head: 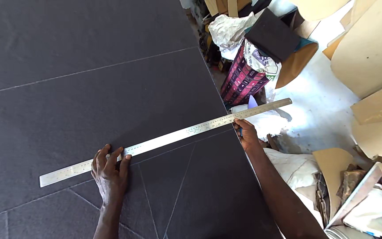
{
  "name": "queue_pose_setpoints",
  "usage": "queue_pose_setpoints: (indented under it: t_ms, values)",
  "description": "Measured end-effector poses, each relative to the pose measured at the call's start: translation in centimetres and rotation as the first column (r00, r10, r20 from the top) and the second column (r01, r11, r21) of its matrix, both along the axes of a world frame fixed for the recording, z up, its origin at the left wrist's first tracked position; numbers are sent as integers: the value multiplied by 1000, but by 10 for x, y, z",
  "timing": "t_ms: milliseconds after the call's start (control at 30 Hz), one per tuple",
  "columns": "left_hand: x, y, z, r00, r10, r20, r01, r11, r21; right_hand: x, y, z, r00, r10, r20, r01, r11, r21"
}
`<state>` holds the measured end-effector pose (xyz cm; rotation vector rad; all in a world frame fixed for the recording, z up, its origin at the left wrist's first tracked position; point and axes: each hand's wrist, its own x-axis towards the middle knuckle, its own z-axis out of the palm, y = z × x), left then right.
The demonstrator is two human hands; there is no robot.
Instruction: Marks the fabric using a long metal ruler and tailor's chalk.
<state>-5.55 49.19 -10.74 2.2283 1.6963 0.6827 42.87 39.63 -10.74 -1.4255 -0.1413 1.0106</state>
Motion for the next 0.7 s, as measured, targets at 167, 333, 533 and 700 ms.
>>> queue_pose_setpoints:
  t_ms: [167, 333, 533, 700]
  values:
    - [-1, 1, -2, 1000, -3, 1, 3, 1000, 0, -2, 0, 1, 1000, -3, 12, 3, 1000, 12]
    - [-2, 2, -2, 1000, 0, 10, 0, 1000, 4, -1, 1, 0, 1000, -7, 25, 7, 1000, 2]
    - [0, 3, 1, 1000, 21, -5, -21, 1000, 3, 0, -5, 2, 998, -35, 54, 39, 996, -85]
    - [11, -1, 14, 994, 80, -80, -79, 997, 9, 7, -47, 13, 986, -119, 114, 131, 985, -109]
